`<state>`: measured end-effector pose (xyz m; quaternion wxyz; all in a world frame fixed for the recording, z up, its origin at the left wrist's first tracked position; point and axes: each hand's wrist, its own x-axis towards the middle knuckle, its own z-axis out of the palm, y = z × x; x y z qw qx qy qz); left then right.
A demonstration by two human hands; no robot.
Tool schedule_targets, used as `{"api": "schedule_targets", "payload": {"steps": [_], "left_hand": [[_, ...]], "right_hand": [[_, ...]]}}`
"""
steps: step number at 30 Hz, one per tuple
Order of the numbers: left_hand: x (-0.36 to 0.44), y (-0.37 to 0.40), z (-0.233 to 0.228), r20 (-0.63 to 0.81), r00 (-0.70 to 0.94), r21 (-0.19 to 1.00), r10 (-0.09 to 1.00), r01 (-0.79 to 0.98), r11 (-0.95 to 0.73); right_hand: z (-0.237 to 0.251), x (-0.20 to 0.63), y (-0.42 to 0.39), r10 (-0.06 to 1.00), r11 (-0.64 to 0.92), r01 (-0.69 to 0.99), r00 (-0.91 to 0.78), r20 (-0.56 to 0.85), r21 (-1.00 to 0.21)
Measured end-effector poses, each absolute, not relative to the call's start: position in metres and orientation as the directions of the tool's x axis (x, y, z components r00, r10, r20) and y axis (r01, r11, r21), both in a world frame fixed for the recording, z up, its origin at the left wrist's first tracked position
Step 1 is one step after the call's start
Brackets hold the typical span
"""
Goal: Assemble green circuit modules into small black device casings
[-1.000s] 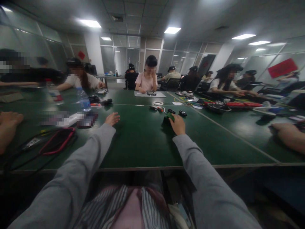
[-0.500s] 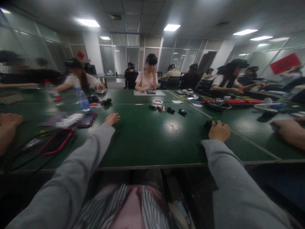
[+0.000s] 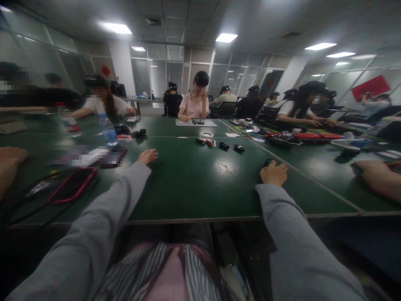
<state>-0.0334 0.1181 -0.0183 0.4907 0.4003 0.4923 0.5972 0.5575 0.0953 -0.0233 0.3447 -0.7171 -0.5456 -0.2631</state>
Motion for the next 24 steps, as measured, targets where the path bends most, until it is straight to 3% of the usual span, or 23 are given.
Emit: {"api": "schedule_targets", "payload": {"steps": [3,7,12,17,21,24], "left_hand": [[-0.032,0.119,-0.019,-0.008,-0.208,0.984,0.978,-0.175,-0.029],[-0.018,0.114,-0.015,-0.033,-0.183,0.976,0.983,-0.216,-0.008],[0.021,0.096,-0.006,-0.104,-0.045,0.929,0.994,-0.361,0.081],[0.043,0.089,-0.006,-0.104,-0.006,0.876,0.995,-0.474,0.088],[0.038,0.095,-0.012,-0.026,-0.095,0.833,0.995,-0.553,-0.030],[0.032,0.097,-0.012,-0.038,-0.119,0.813,0.992,-0.581,-0.039]], "right_hand": [[-0.024,0.538,0.106,0.629,-0.287,0.920,0.392,0.672,-0.268],[-0.010,0.465,0.116,0.625,-0.151,0.910,0.391,0.675,-0.387],[0.001,0.320,0.112,0.731,0.244,0.842,0.167,0.662,-0.481],[-0.005,0.192,0.076,0.745,0.571,0.599,-0.090,0.662,-0.561],[-0.013,0.150,0.048,0.757,0.648,0.426,-0.263,0.598,-0.632],[-0.016,0.150,0.049,0.803,0.595,0.328,-0.214,0.556,-0.734]]}}
